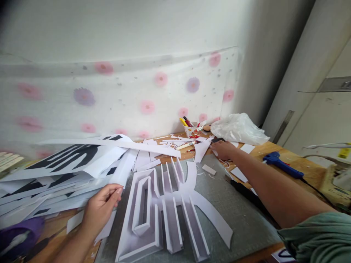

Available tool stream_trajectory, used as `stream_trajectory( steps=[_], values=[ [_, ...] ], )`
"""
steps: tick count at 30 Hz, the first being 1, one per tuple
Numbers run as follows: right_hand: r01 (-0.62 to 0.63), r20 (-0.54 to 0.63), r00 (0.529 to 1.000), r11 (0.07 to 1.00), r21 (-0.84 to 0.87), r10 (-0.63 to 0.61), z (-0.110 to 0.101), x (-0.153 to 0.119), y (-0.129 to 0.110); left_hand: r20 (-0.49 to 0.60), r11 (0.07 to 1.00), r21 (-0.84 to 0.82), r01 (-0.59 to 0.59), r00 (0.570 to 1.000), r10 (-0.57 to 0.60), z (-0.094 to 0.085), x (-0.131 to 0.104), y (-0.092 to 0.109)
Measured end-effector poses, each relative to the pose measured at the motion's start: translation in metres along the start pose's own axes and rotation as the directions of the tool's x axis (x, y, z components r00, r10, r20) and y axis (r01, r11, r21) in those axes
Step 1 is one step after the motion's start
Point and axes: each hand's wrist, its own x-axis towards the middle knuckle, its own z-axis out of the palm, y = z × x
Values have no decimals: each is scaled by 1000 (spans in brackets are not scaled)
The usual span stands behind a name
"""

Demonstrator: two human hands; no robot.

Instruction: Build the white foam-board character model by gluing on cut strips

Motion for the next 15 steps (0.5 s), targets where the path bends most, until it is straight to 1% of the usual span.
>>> stream_trajectory(
  steps=[3, 8, 12, 15],
  values=[
    [60, 12, 998, 998, -12, -60, 2, 7, 2, -3, 999, 43, -31, 1000, 31, 3, -2, 5],
    [87, -20, 996, 996, -22, -88, 11, 6, 2, -3, 991, 116, -69, 998, 70, 4, -5, 9],
    [89, -22, 996, 996, -4, -89, 14, -2, -10, 29, 988, 130, -87, 996, 84, 3, -5, 6],
    [106, -43, 994, 994, 19, -106, 6, -7, -22, 33, 987, 126, -99, 995, 95, 2, -4, 3]
  ],
)
